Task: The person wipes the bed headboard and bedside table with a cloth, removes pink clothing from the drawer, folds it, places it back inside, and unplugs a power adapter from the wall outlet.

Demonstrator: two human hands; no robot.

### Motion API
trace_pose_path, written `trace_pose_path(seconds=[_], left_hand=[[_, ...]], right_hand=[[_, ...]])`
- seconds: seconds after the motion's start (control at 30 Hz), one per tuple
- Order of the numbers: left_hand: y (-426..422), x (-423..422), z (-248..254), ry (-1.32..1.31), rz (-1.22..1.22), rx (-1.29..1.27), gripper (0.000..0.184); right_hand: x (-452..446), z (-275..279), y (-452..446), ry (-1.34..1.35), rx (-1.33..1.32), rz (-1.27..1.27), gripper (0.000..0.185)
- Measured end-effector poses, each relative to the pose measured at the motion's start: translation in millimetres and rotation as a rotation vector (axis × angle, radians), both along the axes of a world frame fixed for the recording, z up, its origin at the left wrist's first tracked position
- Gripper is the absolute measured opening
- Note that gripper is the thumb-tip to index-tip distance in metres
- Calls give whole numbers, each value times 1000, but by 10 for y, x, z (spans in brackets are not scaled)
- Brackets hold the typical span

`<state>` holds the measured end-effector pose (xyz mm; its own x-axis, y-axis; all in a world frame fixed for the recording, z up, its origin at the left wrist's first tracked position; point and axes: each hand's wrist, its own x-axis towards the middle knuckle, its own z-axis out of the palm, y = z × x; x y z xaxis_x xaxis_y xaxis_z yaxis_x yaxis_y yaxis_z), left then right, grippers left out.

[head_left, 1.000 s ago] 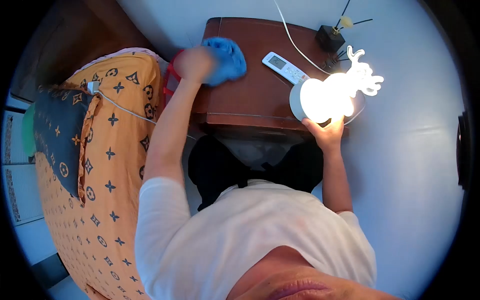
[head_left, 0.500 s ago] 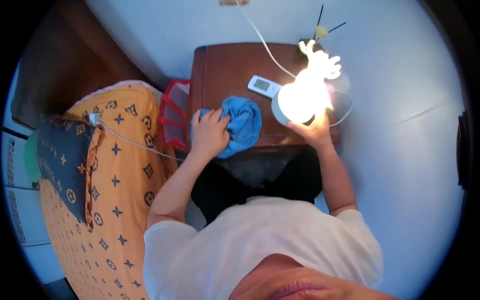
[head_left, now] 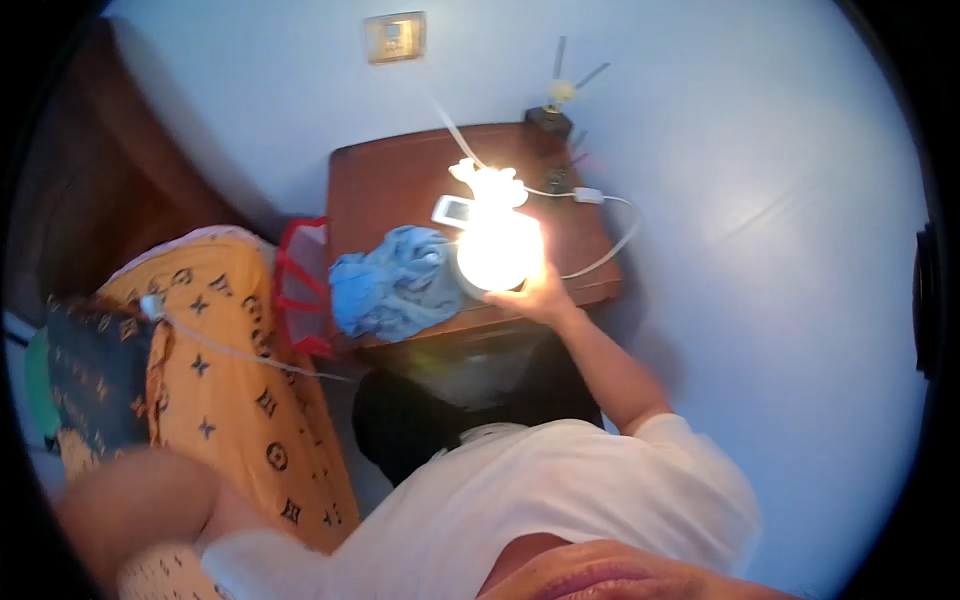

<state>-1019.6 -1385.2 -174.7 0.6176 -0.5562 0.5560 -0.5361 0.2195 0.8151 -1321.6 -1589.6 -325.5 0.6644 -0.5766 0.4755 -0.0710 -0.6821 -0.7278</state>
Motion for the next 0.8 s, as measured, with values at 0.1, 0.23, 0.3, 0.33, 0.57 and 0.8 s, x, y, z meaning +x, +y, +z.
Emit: trace_pose_path(seconds=[0.1, 0.23, 0.3, 0.33, 0.57, 0.8], left_hand=[[275, -84, -44, -83, 174, 80, 56], [483, -301, -328, -161, 240, 284, 58], [524, -414, -480, -186, 242, 367, 58], [537, -478, -532, -193, 243, 403, 58], [500, -770, -774, -152, 241, 494, 60], [564, -879, -777, -138, 272, 519, 63]], right_hand=[[-20, -47, -43, 60, -92, -98, 92], [6, -79, -19, 205, 67, 38, 93], [19, -145, -46, 78, -160, -49, 95], [47, -142, -34, 26, -118, -61, 97], [20, -259, 80, 85, 55, -35, 93], [-56, -214, 1, 102, 189, -106, 84]])
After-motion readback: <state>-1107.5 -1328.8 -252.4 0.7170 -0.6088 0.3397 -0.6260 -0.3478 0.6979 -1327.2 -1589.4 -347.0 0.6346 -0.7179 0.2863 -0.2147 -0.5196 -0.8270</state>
